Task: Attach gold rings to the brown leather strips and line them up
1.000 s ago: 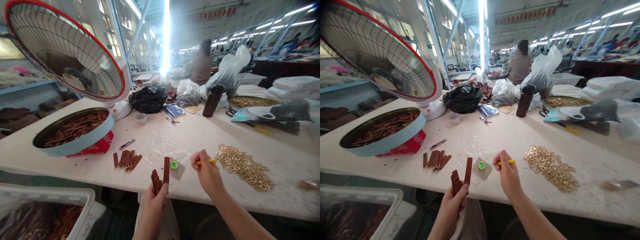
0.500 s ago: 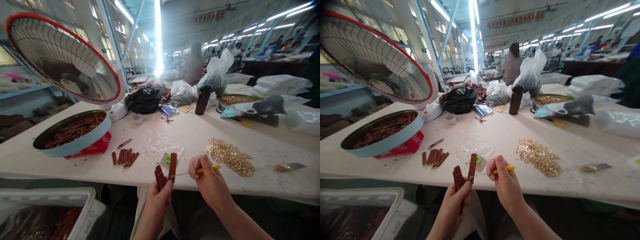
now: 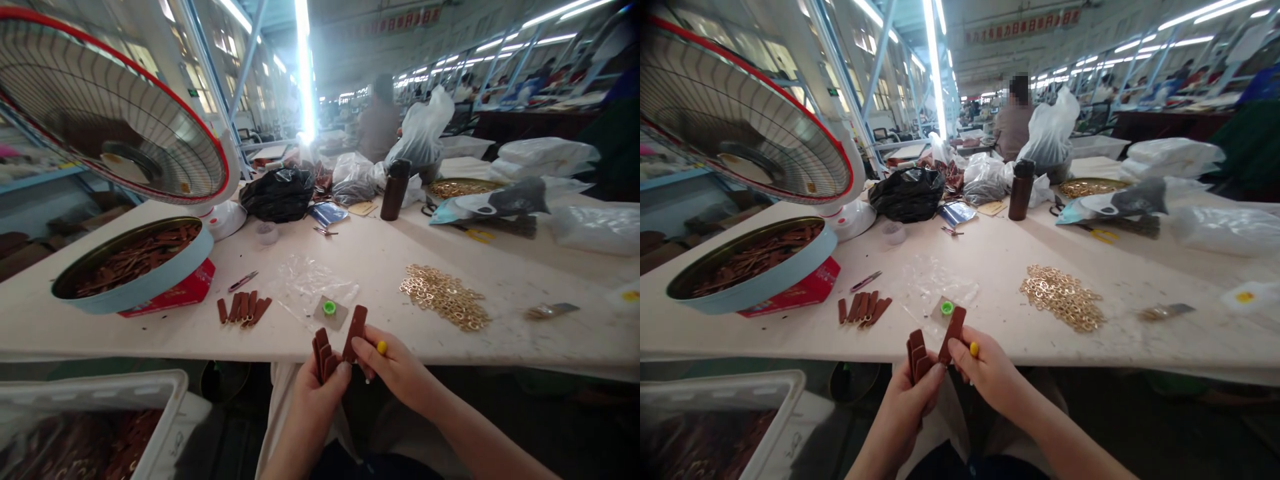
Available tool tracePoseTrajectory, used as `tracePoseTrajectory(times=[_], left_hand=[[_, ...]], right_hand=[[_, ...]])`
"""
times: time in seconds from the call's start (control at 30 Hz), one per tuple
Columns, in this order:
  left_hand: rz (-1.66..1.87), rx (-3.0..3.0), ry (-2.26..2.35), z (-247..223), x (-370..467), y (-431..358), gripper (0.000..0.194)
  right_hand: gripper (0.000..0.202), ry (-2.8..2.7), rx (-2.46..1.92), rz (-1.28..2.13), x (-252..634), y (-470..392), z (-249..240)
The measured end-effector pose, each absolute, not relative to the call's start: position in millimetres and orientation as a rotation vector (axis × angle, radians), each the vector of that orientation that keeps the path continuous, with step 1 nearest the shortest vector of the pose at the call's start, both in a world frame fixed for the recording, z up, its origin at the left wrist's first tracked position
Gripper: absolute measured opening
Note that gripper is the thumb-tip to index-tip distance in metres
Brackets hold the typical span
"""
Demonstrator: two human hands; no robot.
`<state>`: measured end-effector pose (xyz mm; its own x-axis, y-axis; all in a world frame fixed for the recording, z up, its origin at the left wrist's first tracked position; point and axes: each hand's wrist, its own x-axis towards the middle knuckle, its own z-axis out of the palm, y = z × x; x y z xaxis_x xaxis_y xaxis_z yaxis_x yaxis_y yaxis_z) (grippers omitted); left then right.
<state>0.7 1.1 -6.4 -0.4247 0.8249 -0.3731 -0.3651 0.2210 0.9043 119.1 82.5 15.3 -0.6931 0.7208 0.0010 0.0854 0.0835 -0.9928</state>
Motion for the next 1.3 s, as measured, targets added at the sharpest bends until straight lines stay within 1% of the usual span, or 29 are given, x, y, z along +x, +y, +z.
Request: tracePoseTrajectory(times=[0.1,0.23,0.27,0.4,0.53,0.6,0.7,0.8,0.83,0.9,0.97,1.1,1.2,1.3], left_hand=[[1.449,0.502,1.416,-2.5,0.6,-0.2,0.022],[1.552,0.534,1.496,6.8,5.0,5.0,0.014],[1.558,0.556,1.513,8.4,5.3,7.1,0.012],[1.52,0.594,1.477,10.6,0.6,12.2,0.009],[1.442,0.59,1.453,8.2,-9.8,10.3,0.012],[1.426,0.615,1.497,3.3,-22.8,8.8,0.011],[1.428,0.659,1.726,-9.9,-66.4,7.3,0.01],[1.449,0.615,2.127,-25.2,-135.9,8.6,0.02],[1.453,0.572,2.189,-29.6,-159.9,9.9,0.021],[1.447,0.477,2.292,-36.6,-200.7,13.2,0.014],[1.457,0.402,2.315,-40.9,-225.4,15.9,0.013],[1.547,0.278,2.143,-36.3,-221.0,11.7,0.018],[1.604,0.227,1.879,-19.1,-184.7,3.3,0.02],[1.627,0.179,1.558,2.9,-136.2,0.8,0.019]], right_hand=[[0.033,-1.79,-0.808,1.812,118.3,84.3,15.0],[0.012,-1.899,-0.767,1.716,115.6,85.2,16.5],[0.01,-1.916,-0.774,1.7,114.4,85.2,16.2],[0.017,-1.906,-0.858,1.768,107.7,85.3,8.7],[0.015,-1.943,-0.971,1.792,94.1,87.6,-6.3],[0.016,-1.921,-0.925,1.81,85.5,89.7,-13.3],[0.028,-1.81,-0.908,1.875,77.1,93.8,-20.2],[0.041,-1.719,-1.058,1.871,75.1,96.8,-24.8],[0.042,-1.714,-1.086,1.869,74.5,96.6,-26.6],[0.042,-1.738,-1.101,1.876,72.3,94.3,-30.6],[0.041,-1.804,-1.056,1.911,69.1,90.5,-34.0],[0.038,-1.917,-1.029,1.911,65.6,85.8,-34.3],[0.036,-1.942,-1.037,1.893,64.5,83.3,-29.5],[0.034,-2.029,-0.904,1.91,63.0,77.0,-22.5]])
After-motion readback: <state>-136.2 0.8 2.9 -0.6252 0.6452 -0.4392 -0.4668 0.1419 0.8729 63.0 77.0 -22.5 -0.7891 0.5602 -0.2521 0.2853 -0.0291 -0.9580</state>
